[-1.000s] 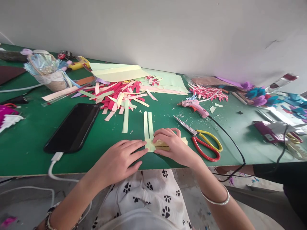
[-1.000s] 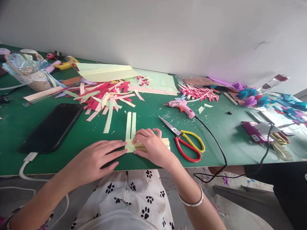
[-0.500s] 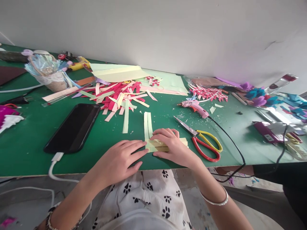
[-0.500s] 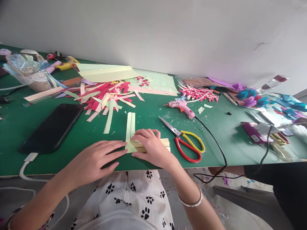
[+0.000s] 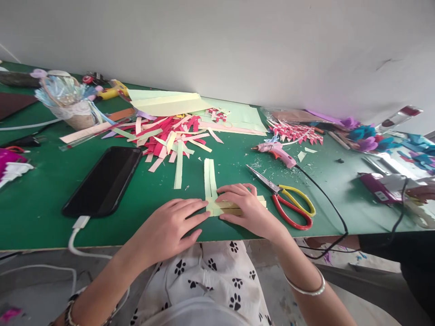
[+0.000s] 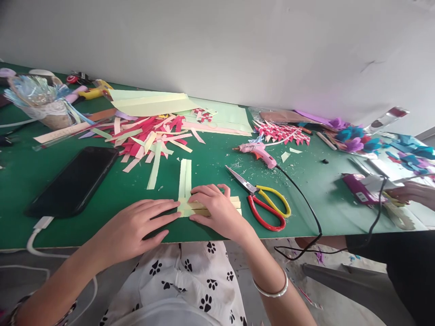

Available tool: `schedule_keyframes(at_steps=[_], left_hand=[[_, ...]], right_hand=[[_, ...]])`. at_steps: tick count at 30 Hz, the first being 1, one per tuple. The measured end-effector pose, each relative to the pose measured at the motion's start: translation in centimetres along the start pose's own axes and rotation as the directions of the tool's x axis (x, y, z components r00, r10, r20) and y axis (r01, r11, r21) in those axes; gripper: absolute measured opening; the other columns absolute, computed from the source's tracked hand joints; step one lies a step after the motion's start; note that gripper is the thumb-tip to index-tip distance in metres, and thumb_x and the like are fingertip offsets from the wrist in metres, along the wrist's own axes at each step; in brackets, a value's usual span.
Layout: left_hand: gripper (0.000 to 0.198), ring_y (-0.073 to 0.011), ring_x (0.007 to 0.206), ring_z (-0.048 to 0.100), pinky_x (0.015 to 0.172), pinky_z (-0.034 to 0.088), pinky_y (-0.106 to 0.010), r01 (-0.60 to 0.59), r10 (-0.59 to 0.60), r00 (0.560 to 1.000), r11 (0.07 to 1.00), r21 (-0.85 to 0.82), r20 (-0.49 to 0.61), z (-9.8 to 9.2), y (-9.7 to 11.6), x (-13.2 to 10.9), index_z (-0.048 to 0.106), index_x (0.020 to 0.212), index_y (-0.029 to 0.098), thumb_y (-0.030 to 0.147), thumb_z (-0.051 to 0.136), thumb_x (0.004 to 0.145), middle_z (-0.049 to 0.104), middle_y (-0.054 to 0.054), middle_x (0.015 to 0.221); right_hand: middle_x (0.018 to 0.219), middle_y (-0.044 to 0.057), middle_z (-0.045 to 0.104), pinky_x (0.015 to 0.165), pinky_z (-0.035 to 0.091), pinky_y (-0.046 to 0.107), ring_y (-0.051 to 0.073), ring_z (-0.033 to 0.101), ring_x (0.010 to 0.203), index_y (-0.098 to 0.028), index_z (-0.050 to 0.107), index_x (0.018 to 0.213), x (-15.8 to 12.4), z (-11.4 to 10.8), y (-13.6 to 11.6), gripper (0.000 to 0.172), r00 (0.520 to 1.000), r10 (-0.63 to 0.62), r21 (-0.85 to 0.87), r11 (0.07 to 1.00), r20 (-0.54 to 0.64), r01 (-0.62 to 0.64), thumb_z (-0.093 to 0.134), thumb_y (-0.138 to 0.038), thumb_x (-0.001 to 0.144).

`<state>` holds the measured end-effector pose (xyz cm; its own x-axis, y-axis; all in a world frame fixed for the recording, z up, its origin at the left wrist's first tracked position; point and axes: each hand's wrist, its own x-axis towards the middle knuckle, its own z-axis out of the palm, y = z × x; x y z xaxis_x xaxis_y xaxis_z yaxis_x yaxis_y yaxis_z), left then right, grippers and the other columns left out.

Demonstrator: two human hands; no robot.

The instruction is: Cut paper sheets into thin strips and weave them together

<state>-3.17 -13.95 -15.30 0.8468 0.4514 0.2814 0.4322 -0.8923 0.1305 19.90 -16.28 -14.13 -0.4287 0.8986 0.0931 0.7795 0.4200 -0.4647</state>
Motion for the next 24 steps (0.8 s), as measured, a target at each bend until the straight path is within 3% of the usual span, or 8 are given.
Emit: schedule_keyframes(at_steps=[14,17,19,21,24], left_hand=[[0.033,-0.0208,0.107,0.057,0.088,0.049,-0.036,0.007,-0.007,1.000,1.000,-0.022,0.008,-0.3,0.1,0.0,0.060,0.115,0.025,0.023,0.042,0.088,0.059,-0.004,0.123],[0.034,-0.0209,0.102,0.059,0.081,0.052,-0.032,0.143,-0.143,0.990,0.990,-0.006,-0.020,-1.1,-0.5,0.2,0.057,0.118,0.024,0.031,0.042,0.088,0.058,-0.005,0.123],[0.038,-0.0218,0.096,0.062,0.070,0.053,-0.029,0.340,-0.335,0.939,0.938,0.066,-0.083,-1.8,-1.4,0.7,0.057,0.119,0.022,0.038,0.040,0.089,0.060,-0.007,0.119],[0.044,-0.0250,0.091,0.063,0.060,0.052,-0.030,0.516,-0.506,0.857,0.837,0.182,-0.102,-2.4,-2.7,1.7,0.057,0.118,0.018,0.044,0.038,0.089,0.060,-0.010,0.116],[0.052,-0.0305,0.091,0.062,0.056,0.051,-0.032,0.610,-0.654,0.756,0.715,0.340,0.018,-3.0,-4.7,3.8,0.057,0.115,0.013,0.052,0.038,0.085,0.061,-0.015,0.113]], right_hand=[[0.119,0.003,0.058,0.096,0.024,0.043,0.021,0.051,0.107,-0.025,0.058,0.098,-0.1,0.4,-0.3,0.017,1.000,0.009,-0.015,1.000,-0.028,-0.010,0.056,-0.035,0.084],[0.120,0.003,0.057,0.097,0.024,0.043,0.020,0.052,0.107,-0.026,0.058,0.099,-0.1,0.3,-0.3,0.018,1.000,0.001,-0.031,1.000,-0.022,-0.002,0.055,-0.035,0.085],[0.119,0.002,0.058,0.097,0.025,0.043,0.020,0.053,0.106,-0.026,0.058,0.099,-0.2,0.2,-0.4,0.018,1.000,-0.003,-0.066,0.998,-0.022,0.001,0.054,-0.036,0.085],[0.119,0.003,0.058,0.097,0.026,0.044,0.020,0.053,0.106,-0.026,0.058,0.098,-0.3,0.2,-0.5,0.018,1.000,-0.007,-0.104,0.995,-0.025,0.004,0.053,-0.036,0.085],[0.119,0.003,0.058,0.097,0.025,0.046,0.021,0.054,0.106,-0.026,0.058,0.100,-0.4,0.2,-0.5,0.020,0.999,-0.020,-0.123,0.992,-0.029,0.016,0.052,-0.037,0.085]])
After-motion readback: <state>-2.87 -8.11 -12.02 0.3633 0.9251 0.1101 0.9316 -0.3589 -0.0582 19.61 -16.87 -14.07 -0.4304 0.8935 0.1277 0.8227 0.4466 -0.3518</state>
